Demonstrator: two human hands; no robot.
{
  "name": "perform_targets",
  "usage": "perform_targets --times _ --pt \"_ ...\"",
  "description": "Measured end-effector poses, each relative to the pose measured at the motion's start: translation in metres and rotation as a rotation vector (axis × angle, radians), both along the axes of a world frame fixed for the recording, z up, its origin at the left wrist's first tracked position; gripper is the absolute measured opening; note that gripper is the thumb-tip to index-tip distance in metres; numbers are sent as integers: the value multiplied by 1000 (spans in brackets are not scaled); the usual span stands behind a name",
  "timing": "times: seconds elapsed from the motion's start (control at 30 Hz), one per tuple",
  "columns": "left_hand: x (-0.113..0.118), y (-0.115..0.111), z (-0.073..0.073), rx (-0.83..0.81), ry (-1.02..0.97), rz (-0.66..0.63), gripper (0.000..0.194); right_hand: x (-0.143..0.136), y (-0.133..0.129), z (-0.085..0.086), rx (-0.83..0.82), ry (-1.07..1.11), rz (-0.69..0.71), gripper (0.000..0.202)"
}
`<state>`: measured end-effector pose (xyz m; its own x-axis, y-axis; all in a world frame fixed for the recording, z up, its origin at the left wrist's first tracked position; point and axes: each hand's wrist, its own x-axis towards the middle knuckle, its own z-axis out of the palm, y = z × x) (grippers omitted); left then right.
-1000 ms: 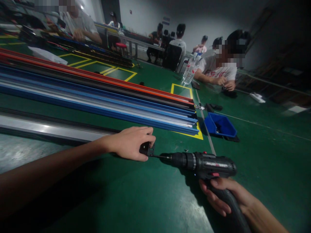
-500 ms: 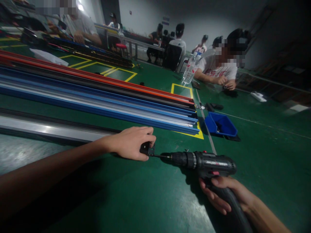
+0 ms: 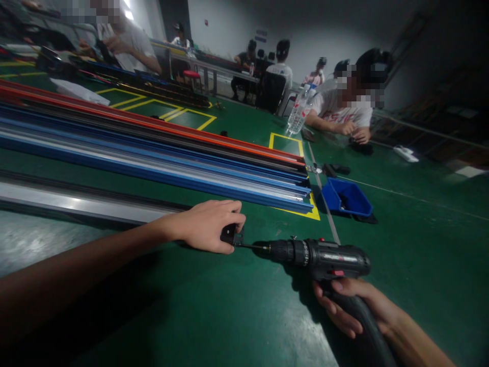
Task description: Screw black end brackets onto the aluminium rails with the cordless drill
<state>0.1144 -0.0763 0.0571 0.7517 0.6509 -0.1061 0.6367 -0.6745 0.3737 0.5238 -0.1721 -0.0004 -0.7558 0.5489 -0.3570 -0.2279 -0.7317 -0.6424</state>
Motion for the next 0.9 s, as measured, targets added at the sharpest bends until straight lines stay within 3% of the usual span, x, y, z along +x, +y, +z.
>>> perform_targets --times 0.9 --pt "1 0 0 12 11 9 29 0 0 -2 10 -31 -11 35"
